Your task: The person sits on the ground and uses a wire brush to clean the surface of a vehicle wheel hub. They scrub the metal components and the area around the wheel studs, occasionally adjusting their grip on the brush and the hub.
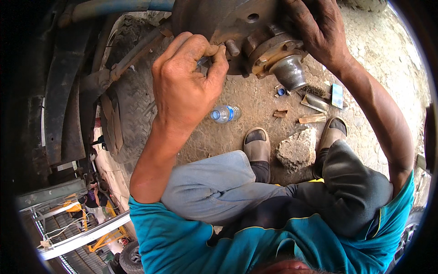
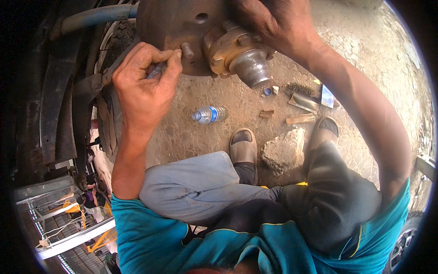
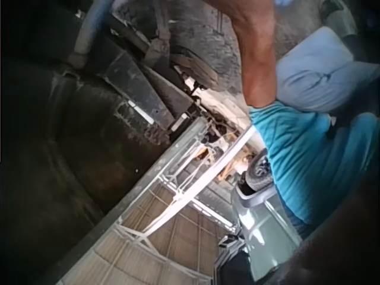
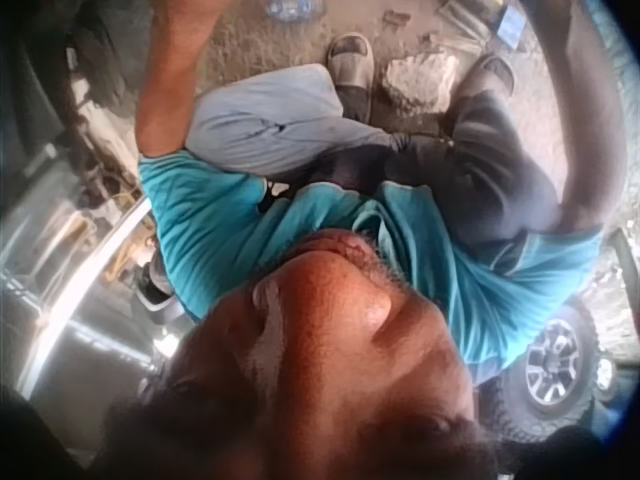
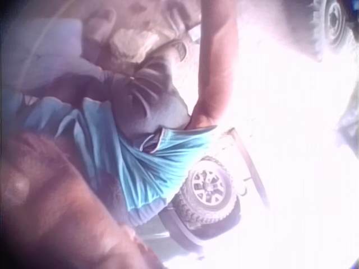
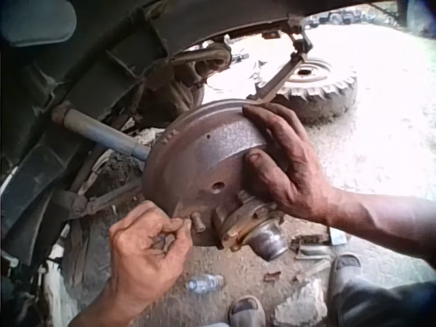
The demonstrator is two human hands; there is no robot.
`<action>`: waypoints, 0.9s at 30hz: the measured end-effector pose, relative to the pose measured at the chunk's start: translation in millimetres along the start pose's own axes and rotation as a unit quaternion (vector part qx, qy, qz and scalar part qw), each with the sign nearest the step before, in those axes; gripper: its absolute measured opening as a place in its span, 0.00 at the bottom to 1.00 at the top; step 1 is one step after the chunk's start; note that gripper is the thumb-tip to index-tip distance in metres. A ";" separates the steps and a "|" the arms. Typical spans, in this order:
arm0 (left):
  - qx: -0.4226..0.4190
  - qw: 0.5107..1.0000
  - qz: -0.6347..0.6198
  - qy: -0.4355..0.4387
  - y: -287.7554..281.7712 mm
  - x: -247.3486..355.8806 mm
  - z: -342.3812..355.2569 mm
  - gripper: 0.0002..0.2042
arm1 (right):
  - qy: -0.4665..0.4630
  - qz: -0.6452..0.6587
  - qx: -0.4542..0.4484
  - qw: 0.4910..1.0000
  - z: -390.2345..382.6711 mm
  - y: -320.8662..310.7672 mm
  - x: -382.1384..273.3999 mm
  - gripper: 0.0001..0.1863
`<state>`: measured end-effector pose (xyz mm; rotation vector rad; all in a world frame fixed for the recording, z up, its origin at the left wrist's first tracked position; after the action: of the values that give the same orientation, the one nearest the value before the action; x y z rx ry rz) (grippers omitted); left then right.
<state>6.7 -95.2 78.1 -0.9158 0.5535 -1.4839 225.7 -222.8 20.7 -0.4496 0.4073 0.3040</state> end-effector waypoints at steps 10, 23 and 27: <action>-0.005 0.999 -0.011 -0.035 -2.9 3.7 0.0 0.07 | 0.003 0.002 0.003 1.000 -3.1 1.0 -0.1 0.30; -0.041 0.997 0.007 -0.058 -0.8 5.2 -4.5 0.07 | 0.023 -0.013 -0.007 1.000 -5.5 1.7 -1.8 0.30; 0.002 0.996 -0.044 -0.072 -8.0 2.8 4.4 0.07 | 0.004 -0.005 0.002 1.000 0.5 -0.9 -2.1 0.30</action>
<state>5.6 -96.0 87.6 -1.0473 0.4092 -1.4832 224.4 -223.8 22.4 -0.4494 0.4132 0.2912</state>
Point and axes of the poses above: each hand's wrist, its own z-axis towards the middle knuckle, its own y-axis out of the palm, x = y × z, the point moved 2 cm from there along z, towards the middle knuckle
